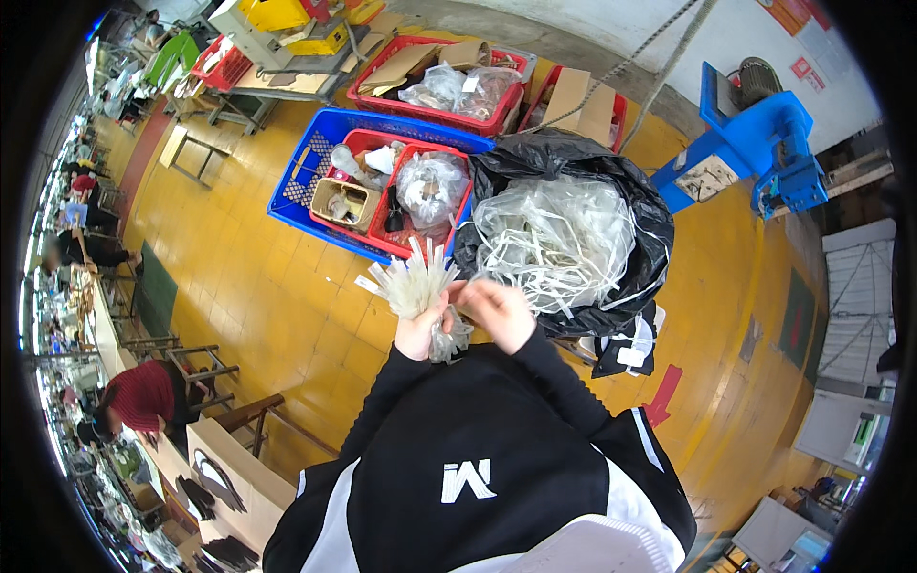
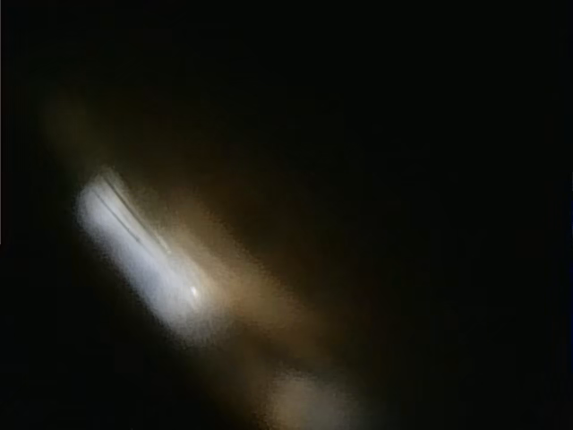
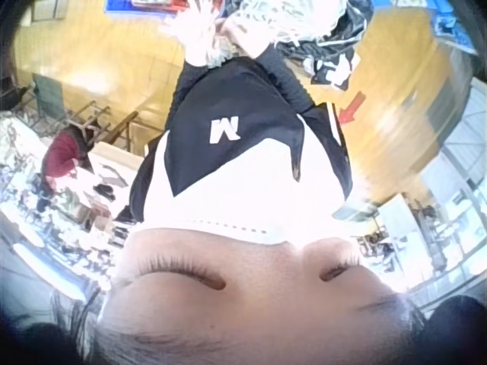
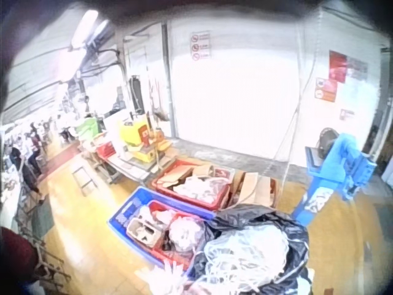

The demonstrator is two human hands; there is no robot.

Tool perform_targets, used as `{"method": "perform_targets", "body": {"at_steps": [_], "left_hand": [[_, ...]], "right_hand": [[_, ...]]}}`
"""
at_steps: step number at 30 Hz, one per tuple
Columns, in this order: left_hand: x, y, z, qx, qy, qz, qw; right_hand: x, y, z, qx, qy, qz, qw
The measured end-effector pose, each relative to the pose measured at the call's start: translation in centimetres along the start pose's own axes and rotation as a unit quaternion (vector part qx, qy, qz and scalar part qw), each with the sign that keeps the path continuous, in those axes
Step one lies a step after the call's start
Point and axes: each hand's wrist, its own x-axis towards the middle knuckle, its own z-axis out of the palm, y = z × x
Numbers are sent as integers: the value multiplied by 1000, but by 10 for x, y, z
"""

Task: The person repeatedly pulls bundles of white plastic cable ties from a black trash bag and places them into a red crate. The action is continuous and repetitive throughout the clip.

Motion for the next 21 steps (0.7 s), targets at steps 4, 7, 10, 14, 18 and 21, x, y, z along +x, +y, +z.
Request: {"method": "perform_targets", "body": {"at_steps": [4, 7, 10, 14, 18, 21], "left_hand": [[5, 17, 0, -52, -8, -97, 994], [6, 17, -17, -66, -98, -114, 986], [2, 27, -18, -103, -97, -116, 983], [4, 48, -33, -125, -96, -92, 983], [7, 71, -67, -220, -2, 56, 974], [4, 87, -95, -206, 94, 157, 961]], "right_hand": [[-10, -12, 12, -100, -57, -63, 991], [-14, -17, 4, -97, -76, -79, 989], [-17, -6, -1, -81, -98, -76, 989], [-20, 6, -5, -116, -89, -36, 989], [-25, 15, -28, -187, -137, -11, 973], [-33, 56, -55, -285, -126, 47, 949]]}}
